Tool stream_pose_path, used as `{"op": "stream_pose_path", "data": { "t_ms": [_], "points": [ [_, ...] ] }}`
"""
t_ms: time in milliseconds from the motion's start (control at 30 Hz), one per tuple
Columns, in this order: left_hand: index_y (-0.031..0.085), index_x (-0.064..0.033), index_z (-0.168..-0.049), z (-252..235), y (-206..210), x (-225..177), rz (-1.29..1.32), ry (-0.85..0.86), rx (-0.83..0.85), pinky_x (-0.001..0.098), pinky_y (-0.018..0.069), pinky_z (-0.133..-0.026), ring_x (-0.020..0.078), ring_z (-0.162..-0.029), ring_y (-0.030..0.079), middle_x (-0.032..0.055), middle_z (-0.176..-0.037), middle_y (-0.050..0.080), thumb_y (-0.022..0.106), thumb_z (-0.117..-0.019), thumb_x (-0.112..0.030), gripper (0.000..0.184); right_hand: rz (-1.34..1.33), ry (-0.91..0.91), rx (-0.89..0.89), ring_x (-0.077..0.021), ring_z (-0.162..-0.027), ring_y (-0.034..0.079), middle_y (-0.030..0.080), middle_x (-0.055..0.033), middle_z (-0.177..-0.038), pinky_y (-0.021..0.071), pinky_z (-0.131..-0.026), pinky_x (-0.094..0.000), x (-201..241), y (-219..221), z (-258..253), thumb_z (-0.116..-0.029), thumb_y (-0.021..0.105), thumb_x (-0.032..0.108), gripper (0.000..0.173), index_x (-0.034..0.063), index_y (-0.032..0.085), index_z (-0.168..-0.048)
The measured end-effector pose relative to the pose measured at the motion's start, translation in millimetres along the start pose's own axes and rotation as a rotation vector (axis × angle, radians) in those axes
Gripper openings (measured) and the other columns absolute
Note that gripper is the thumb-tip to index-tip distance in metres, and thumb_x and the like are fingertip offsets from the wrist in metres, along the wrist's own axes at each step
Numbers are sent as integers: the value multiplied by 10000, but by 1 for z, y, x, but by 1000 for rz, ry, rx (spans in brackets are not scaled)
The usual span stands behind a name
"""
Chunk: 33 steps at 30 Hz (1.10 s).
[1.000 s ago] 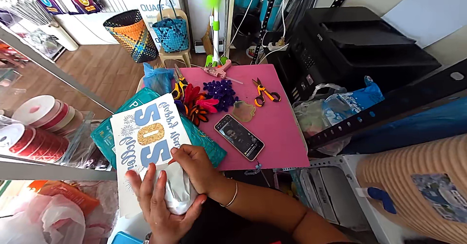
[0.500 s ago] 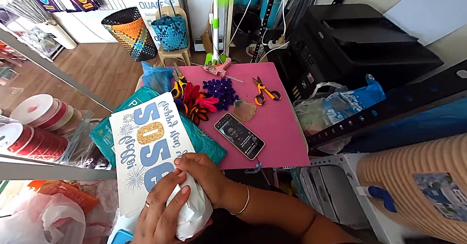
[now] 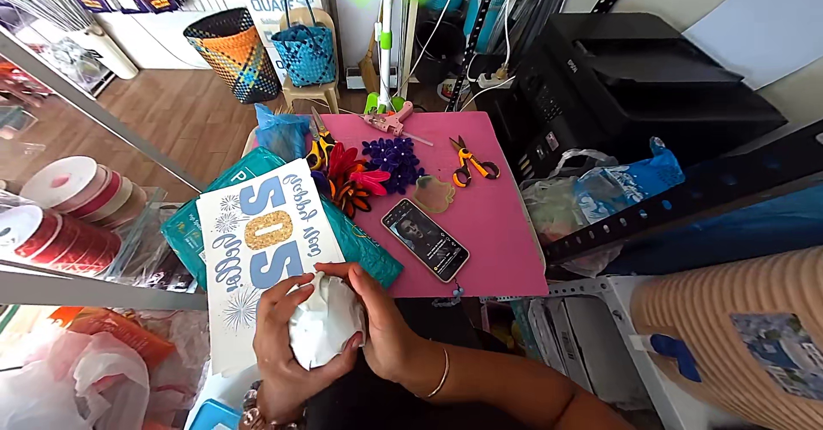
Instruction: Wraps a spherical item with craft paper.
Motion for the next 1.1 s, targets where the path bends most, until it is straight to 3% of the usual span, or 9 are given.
{"op": "stream_pose_path", "data": {
  "t_ms": [200,300,400,600,767,867,967,1033,1100],
  "points": [
    [576,-213,-1347,8,4,3,133,-142,-196,262,474,-1064,69,-1258,557,-87,-1330,608,805,-790,-493,664,426,-391,178,-209,-1295,528,553,-229,-1376,431,-1117,-352,21,8,6,-984,413,691,919,-114,491,-1420],
    [573,-204,-1344,7,7,-6,131,-135,-234,266,474,-1067,79,-1264,557,-81,-1334,606,804,-792,-478,658,415,-508,99,-195,-1245,573,607,-218,-1305,467,-1085,-340,28,6,10,-993,447,656,861,-124,562,-1339],
    [564,-200,-1354,7,13,-9,108,-148,-271,251,462,-1075,61,-1275,543,-88,-1344,591,798,-807,-465,652,398,-582,-25,-129,-1087,620,666,-154,-1112,512,-973,-272,33,-1,7,-1047,380,574,745,-100,663,-1189],
    [542,-207,-1370,13,24,-8,165,-167,-294,260,461,-1086,65,-1293,538,-92,-1364,584,743,-865,-539,637,352,-618,-60,-49,-922,590,613,-55,-899,499,-850,-194,37,-9,1,-1092,321,458,638,-65,676,-999],
    [524,-222,-1402,19,38,3,296,-232,-274,302,444,-1113,97,-1337,504,-72,-1409,550,710,-860,-615,695,320,-542,-103,-14,-893,602,612,-19,-877,512,-833,-177,34,-21,-7,-1083,373,264,452,-41,663,-921],
    [490,-218,-1463,15,37,6,157,-218,-96,455,226,-1261,224,-1528,272,-20,-1596,407,688,-826,-699,822,202,-356,-107,-8,-822,664,689,14,-841,563,-790,-212,28,-30,-14,-1066,351,189,382,14,657,-918],
    [326,-268,-1599,1,26,2,-125,-83,72,587,12,-1261,332,-1579,-22,47,-1726,44,641,-714,-859,1110,-11,-46,-41,-80,-774,698,711,-15,-805,595,-750,-289,8,-31,-17,-1073,314,297,455,59,666,-909],
    [240,-368,-1616,-2,27,-4,-48,-1,148,567,124,-1273,296,-1578,95,-2,-1725,77,736,-690,-796,1135,-70,132,9,-96,-750,691,695,-22,-783,591,-724,-301,-2,-26,-15,-1077,276,346,485,85,637,-885],
    [319,-397,-1575,2,33,-9,72,45,212,534,290,-1242,289,-1529,290,1,-1678,276,836,-695,-665,1055,-91,271,41,-96,-743,694,700,-17,-782,593,-713,-303,-11,-23,-13,-1076,268,362,489,104,629,-871]
  ]
}}
Point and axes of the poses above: each hand's wrist, its own z-axis away from the middle knuckle, its own y-axis out of the palm, x = y × z, the point moved 9 cm from there along -z, towards the middle knuckle
